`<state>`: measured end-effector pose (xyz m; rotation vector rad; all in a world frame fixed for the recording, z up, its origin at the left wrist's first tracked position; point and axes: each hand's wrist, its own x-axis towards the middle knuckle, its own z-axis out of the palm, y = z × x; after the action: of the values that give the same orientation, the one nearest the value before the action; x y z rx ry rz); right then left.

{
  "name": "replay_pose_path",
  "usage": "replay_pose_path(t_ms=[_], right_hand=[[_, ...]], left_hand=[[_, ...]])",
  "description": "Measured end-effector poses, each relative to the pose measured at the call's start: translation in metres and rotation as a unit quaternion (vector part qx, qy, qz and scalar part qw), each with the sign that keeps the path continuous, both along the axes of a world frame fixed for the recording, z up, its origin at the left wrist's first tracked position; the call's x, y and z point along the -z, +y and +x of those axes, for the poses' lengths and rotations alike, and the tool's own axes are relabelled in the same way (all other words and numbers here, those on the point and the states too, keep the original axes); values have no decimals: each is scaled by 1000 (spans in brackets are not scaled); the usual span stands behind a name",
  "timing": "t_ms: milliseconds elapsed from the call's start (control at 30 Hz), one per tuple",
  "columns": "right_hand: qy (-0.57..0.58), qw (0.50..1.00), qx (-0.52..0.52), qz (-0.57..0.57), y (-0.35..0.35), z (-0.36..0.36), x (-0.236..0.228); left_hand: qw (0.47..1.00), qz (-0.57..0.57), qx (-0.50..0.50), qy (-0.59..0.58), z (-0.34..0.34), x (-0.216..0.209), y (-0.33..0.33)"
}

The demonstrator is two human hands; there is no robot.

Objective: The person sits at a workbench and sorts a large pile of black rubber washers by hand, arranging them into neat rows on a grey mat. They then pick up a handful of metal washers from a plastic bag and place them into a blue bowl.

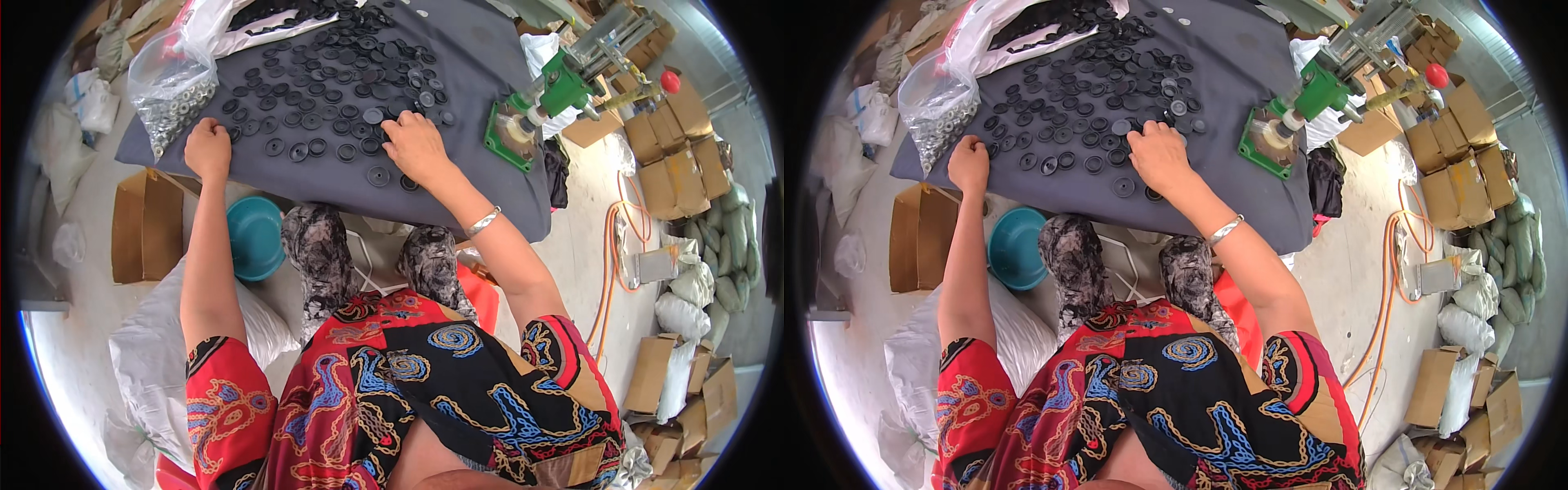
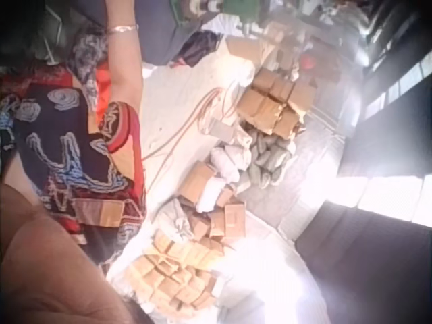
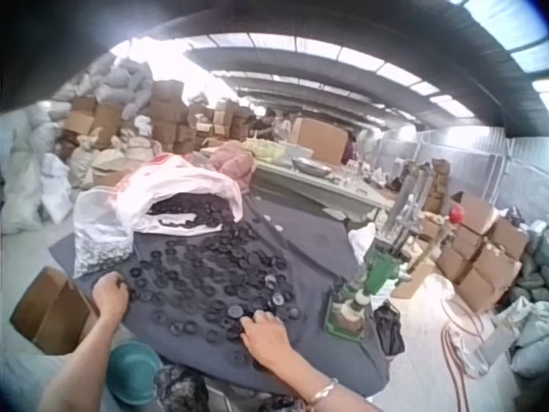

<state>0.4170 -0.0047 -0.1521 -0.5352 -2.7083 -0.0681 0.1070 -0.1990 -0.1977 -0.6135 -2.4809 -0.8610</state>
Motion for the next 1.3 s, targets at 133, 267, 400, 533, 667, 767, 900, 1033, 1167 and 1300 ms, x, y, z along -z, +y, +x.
replay_pose_path(t_ms=[133,267,400,533,667,767,900,1033,1167,1300], right_hand=[[114,992,-15,-48,3,12,-10],[224,959,-9,-174,-8,57,-22],[187,968,17,-166,-16,100,3],[93,991,10,-92,-26,118,10],[111,988,6,-103,-21,104,-2],[81,994,-19,-64,-10,80,-4],[-17,998,-36,-48,-26,66,15],[6,997,-37,-70,-27,59,15],[56,997,-11,-51,-7,43,3],[26,999,25,-38,8,25,4]], left_hand=[[1000,3,-2,-9,1,1,0],[1000,-5,-8,-14,4,0,-2],[1000,-4,-5,-15,3,-1,-1],[1000,-19,3,-18,-3,2,-2],[1000,-28,-2,-14,-1,-1,-3],[1000,-23,0,-8,0,-1,-2],[1000,-15,4,19,-1,3,-2],[1000,-6,5,-5,3,-1,-3],[1000,-2,-1,-3,6,-2,-2],[1000,-4,-6,3,5,0,-2]])
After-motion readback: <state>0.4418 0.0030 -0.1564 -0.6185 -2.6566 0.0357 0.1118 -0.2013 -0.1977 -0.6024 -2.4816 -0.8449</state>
